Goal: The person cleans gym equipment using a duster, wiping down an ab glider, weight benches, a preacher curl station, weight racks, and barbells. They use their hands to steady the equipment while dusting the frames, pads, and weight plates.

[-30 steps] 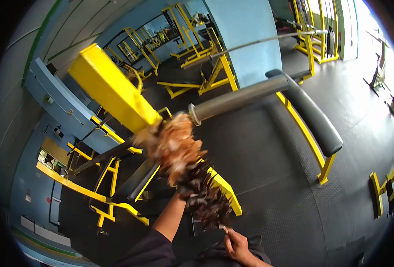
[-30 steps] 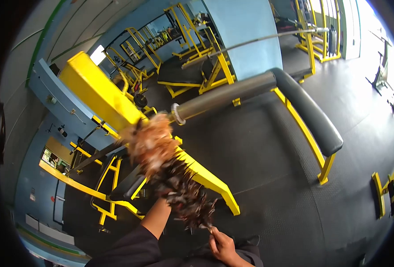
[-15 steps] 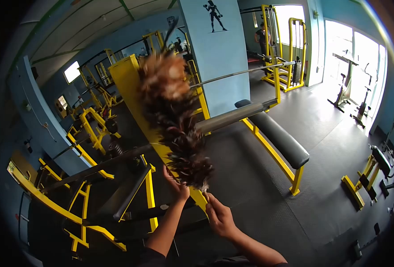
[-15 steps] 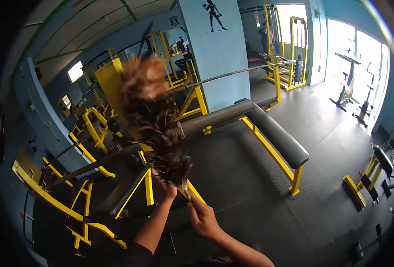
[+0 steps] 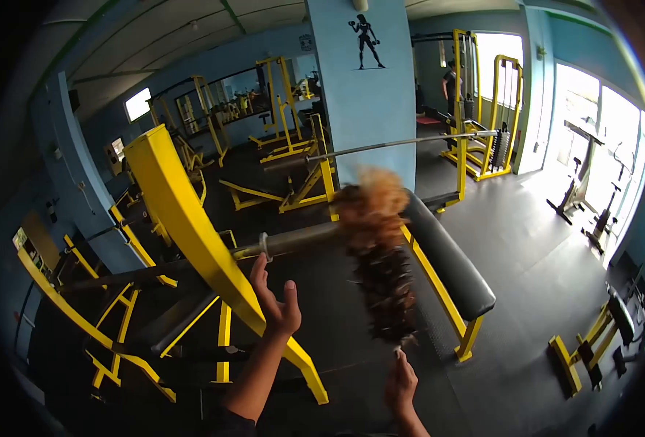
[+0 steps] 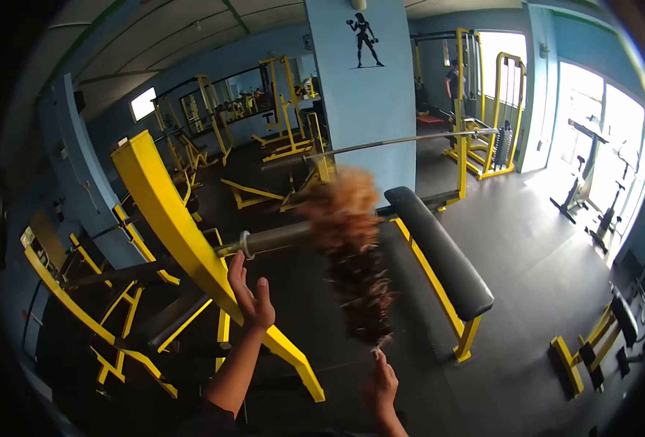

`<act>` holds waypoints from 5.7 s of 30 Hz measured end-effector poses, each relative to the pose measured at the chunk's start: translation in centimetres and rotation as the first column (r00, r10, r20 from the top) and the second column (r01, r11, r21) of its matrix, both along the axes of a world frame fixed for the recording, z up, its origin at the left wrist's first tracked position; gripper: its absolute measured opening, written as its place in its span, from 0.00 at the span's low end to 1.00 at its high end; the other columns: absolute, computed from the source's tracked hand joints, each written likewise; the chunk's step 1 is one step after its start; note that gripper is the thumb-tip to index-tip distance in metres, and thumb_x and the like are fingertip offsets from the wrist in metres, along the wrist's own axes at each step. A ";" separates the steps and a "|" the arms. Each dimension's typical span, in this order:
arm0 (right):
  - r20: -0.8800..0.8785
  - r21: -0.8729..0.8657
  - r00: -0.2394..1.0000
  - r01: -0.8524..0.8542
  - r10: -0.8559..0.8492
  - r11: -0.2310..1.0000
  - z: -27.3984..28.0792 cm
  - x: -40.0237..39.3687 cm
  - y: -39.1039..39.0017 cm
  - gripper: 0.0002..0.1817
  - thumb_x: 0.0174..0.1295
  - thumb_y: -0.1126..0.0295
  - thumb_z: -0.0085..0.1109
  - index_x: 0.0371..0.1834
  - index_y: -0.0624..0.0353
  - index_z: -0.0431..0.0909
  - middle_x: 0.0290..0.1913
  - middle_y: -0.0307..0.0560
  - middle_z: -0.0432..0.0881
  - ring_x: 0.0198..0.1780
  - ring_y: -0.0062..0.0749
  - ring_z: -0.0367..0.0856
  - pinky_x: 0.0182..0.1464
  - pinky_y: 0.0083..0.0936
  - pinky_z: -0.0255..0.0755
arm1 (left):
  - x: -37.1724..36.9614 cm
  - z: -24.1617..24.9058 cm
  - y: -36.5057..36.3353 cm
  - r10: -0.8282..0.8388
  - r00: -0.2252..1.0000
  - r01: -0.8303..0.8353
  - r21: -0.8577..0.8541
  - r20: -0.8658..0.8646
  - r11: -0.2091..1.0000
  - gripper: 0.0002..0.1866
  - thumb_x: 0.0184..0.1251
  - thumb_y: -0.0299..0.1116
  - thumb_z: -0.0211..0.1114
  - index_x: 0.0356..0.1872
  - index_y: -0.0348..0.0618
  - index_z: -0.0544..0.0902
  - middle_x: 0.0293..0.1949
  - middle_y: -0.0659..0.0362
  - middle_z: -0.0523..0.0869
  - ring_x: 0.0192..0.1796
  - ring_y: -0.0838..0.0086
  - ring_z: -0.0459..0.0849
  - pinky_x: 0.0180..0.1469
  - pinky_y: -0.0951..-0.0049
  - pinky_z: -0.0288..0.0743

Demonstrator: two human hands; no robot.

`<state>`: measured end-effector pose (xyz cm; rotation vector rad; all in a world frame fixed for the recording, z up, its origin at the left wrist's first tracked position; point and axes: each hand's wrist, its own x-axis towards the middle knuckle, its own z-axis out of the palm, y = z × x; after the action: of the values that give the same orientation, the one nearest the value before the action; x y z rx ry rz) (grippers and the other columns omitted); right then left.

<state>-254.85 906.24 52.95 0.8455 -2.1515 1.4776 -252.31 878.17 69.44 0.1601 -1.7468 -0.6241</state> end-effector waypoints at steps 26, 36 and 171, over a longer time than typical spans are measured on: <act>0.540 -0.224 0.410 -0.772 0.735 0.595 9.9 -37.4 -3.0 0.24 0.75 0.58 0.53 0.58 0.70 0.77 0.21 0.29 0.70 0.21 0.09 0.63 0.25 0.12 0.54 | -15.5 3.0 3.2 0.495 0.868 -0.488 0.108 -0.047 0.866 0.31 0.75 0.47 0.50 0.70 0.35 0.64 0.73 0.46 0.63 0.76 0.54 0.58 0.76 0.49 0.41; 0.569 -0.305 -0.362 -0.927 0.739 -0.220 7.4 -44.9 -14.0 0.14 0.74 0.65 0.52 0.37 0.67 0.78 0.31 0.42 0.80 0.30 0.27 0.75 0.34 0.27 0.72 | -15.7 -2.2 4.7 0.854 0.499 -0.765 -0.388 0.150 0.515 0.26 0.73 0.41 0.51 0.64 0.34 0.73 0.64 0.46 0.74 0.65 0.53 0.74 0.70 0.56 0.60; 0.914 0.365 -0.217 0.073 0.343 -0.928 -39.0 -22.8 -62.7 0.24 0.71 0.64 0.50 0.70 0.43 0.68 0.45 0.48 0.79 0.40 0.43 0.85 0.39 0.41 0.82 | -9.2 -13.6 -6.1 0.212 -0.876 -0.217 0.038 0.433 -0.976 0.39 0.76 0.64 0.42 0.70 0.37 0.62 0.64 0.48 0.68 0.66 0.62 0.71 0.70 0.60 0.65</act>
<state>-277.61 843.56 14.00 -2.0426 0.3266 0.8170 -261.51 872.07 55.83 2.3047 0.1065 1.0084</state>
